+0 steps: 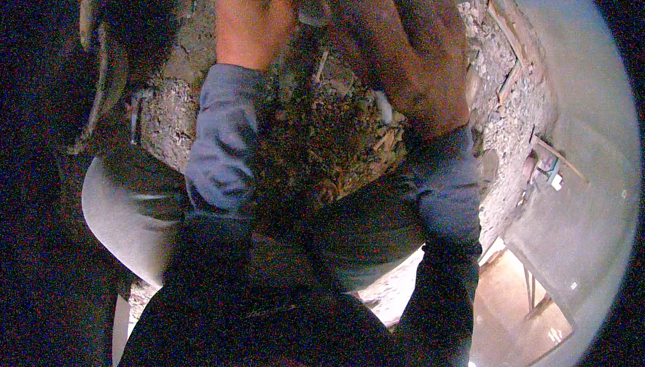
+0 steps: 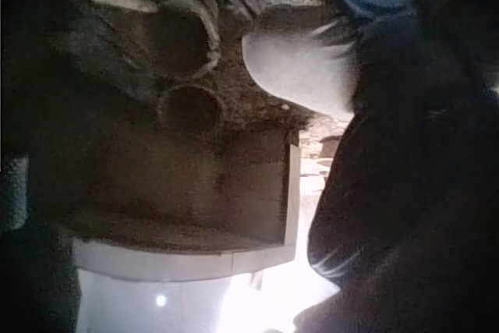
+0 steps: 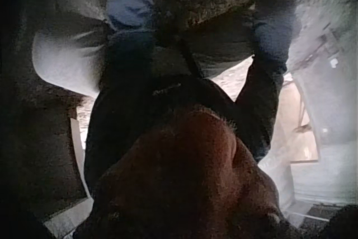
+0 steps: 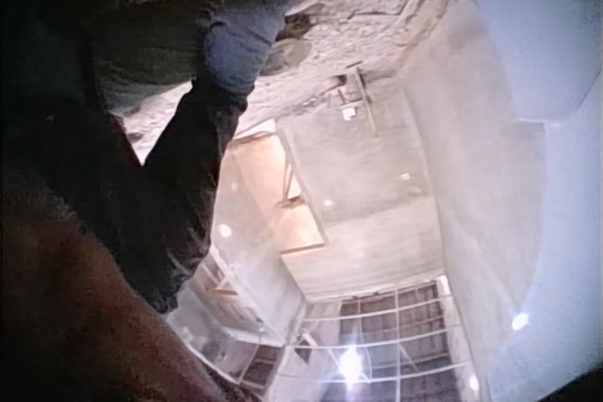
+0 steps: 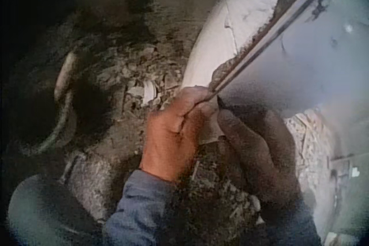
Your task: The person measures a tile against a corner, marks it with a pen, and then applies a new tile to the upper edge of a wall using mortar.
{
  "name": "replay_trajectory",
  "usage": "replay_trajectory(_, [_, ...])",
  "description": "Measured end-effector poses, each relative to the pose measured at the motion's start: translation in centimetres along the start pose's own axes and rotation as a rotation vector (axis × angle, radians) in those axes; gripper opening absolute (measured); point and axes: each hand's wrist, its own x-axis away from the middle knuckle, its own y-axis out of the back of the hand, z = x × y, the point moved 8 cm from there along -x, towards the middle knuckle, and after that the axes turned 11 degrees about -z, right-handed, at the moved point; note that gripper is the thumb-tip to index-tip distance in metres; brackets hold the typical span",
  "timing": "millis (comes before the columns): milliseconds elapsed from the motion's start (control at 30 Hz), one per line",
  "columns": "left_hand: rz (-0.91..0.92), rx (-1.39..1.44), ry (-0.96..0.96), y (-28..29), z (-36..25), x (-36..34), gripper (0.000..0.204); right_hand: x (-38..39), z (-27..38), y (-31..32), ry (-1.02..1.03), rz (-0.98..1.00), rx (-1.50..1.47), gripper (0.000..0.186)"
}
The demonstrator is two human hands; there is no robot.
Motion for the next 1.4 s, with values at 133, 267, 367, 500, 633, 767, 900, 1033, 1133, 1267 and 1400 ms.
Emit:
replay_trajectory(133, [-0.006, -0.037, -0.028, 0.1, -0.1, 0.0, 0.021, -0.6, 0.3, -0.3, 0.065, -0.029, 0.005, 0.042])
replay_trajectory(267, [-0.012, -0.027, -0.091, 0.0, -0.4, 0.0, 0.022, 0.2, -0.3, -0.2, -0.005, -0.042, -0.034, 0.042])
replay_trajectory(367, [-0.013, 0.008, 0.004, 0.0, 0.1, 0.2, 0.022, -1.0, 1.1, 0.1, 0.105, 0.003, 0.094, 0.048])
replay_trajectory(500, [0.001, -0.023, 0.008, 0.2, -0.2, -0.3, 0.022, -1.5, 1.7, 0.2, 0.072, 0.061, 0.162, 0.052])
replay_trajectory(633, [0.019, -0.090, 0.021, 0.3, -1.0, -0.5, 0.023, -1.0, 0.7, -0.1, -0.152, 0.090, 0.083, 0.037])
replay_trajectory(767, [-0.024, -0.120, -0.141, 0.2, -0.9, -0.5, 0.025, -0.4, 1.4, 3.0, -0.248, 0.002, -0.011, 0.028])
replay_trajectory(900, [-0.035, -0.266, -0.056, 1.0, -0.4, -0.3, 0.031, 1.0, 1.2, 6.7, -0.671, -0.411, -0.157, 0.030])
replay_trajectory(1033, [0.018, -0.448, -0.012, 1.5, -0.8, -0.3, 0.033, 6.2, -2.9, 8.5, -1.063, -1.238, -0.441, 0.034])
replay_trajectory(1133, [0.071, -0.544, -0.154, 0.4, -1.7, -0.4, 0.033, 8.7, -4.6, 8.3, -1.140, -1.381, -0.496, 0.033])
replay_trajectory(1267, [0.142, -0.628, -0.203, 0.4, -2.2, -1.7, 0.033, 10.8, -1.3, 0.6, -1.264, -1.449, -0.523, 0.036])
replay_trajectory(1400, [0.136, -0.712, -0.173, 1.9, -2.5, -2.2, 0.037, 10.0, 1.2, -4.1, -1.353, -1.529, -0.769, 0.040])
